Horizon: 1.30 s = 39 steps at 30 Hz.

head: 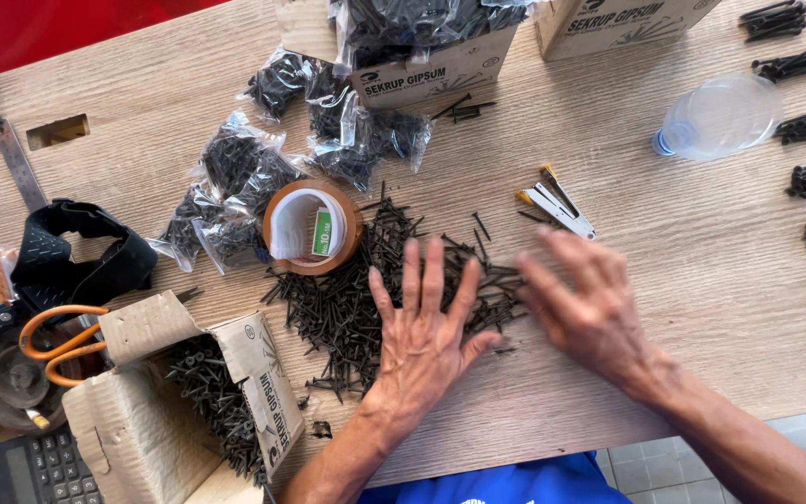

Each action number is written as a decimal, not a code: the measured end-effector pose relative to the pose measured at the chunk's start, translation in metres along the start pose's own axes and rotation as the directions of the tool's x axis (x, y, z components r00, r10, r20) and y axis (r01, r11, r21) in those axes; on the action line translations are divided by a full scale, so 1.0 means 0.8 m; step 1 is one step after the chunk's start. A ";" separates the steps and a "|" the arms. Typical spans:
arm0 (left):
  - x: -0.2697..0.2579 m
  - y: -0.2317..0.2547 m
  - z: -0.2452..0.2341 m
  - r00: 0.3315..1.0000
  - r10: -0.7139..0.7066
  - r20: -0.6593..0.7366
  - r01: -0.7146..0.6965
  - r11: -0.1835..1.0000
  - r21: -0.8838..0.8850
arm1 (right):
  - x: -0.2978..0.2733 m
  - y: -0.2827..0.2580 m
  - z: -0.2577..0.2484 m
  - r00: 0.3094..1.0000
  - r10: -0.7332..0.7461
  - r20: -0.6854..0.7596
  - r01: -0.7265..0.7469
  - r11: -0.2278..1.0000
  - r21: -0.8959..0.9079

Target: The person sorts a large pile of black screws on a wooden table, arranging them into small, neat piles. The person uses both hands to pick up and place the screws, organizing them systematically across the table surface.

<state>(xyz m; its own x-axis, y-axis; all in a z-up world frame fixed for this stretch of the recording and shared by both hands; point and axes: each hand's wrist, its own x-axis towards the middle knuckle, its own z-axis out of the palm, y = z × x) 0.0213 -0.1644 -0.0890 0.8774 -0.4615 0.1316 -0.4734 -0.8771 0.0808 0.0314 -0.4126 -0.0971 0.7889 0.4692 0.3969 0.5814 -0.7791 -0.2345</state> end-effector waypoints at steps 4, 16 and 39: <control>-0.014 0.003 -0.004 0.995 0.078 0.060 -0.076 0.997 -0.034 | 0.020 0.033 -0.011 0.969 0.245 -0.032 -0.247 0.958 -0.147; 0.009 0.010 0.007 0.998 -0.007 0.064 0.004 0.999 0.053 | 0.096 0.089 0.008 0.984 0.178 -0.009 -0.178 0.983 0.047; 0.028 0.004 0.006 0.983 0.133 0.124 -0.135 0.991 0.012 | -0.017 -0.006 -0.018 0.947 -0.136 0.292 0.113 0.989 0.094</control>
<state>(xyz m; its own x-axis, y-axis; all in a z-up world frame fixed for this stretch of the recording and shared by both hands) 0.0398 -0.1779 -0.0907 0.8095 -0.5868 0.0173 -0.5869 -0.8081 0.0509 0.0153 -0.4212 -0.0890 0.7262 0.6714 0.1480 0.6827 -0.6788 -0.2704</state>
